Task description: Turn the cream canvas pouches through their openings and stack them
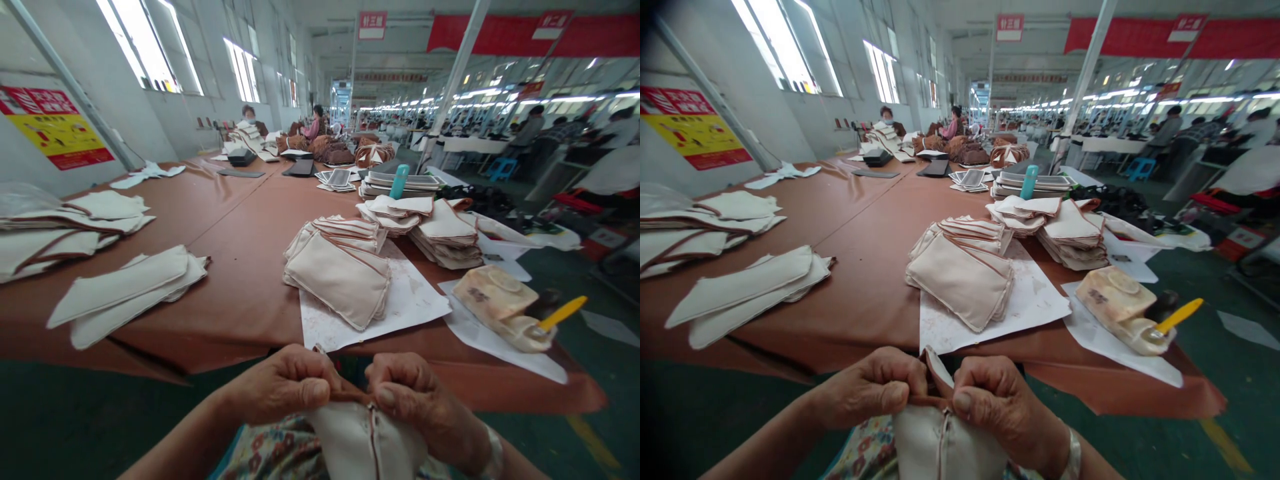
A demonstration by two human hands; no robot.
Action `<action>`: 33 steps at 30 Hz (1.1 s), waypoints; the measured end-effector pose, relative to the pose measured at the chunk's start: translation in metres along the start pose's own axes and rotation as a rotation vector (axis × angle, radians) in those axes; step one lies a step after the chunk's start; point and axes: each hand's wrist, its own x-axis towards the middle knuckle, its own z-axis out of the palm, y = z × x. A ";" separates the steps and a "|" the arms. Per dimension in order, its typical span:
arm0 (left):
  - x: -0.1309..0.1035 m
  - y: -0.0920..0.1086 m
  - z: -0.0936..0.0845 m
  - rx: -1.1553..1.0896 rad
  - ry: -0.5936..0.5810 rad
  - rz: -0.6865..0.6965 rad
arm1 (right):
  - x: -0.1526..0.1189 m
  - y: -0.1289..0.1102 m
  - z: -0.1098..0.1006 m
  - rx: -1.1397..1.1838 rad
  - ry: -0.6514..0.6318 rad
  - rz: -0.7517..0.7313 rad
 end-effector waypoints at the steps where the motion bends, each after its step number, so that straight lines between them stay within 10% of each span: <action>1: -0.004 0.003 -0.007 0.087 -0.008 -0.008 | -0.001 -0.001 -0.005 -0.043 0.003 -0.012; 7: -0.012 0.031 -0.009 0.665 0.154 0.076 | 0.011 -0.035 -0.024 -0.365 -0.109 -0.036; 13: 0.001 0.060 0.009 1.091 0.229 0.155 | 0.039 -0.071 0.006 -0.838 -0.373 -0.238; 19: -0.033 0.059 -0.047 0.998 0.126 -0.153 | 0.028 -0.054 -0.029 -0.762 -0.272 -0.158; 22: -0.035 0.052 -0.038 0.992 0.108 -0.094 | 0.028 -0.045 -0.035 -0.867 -0.274 -0.063; 27: -0.009 0.055 0.001 0.837 0.137 0.006 | 0.046 -0.032 0.014 -0.747 -0.325 -0.232; 33: -0.022 0.047 -0.043 0.222 0.043 -0.208 | 0.044 -0.010 0.013 -0.449 -0.162 -0.229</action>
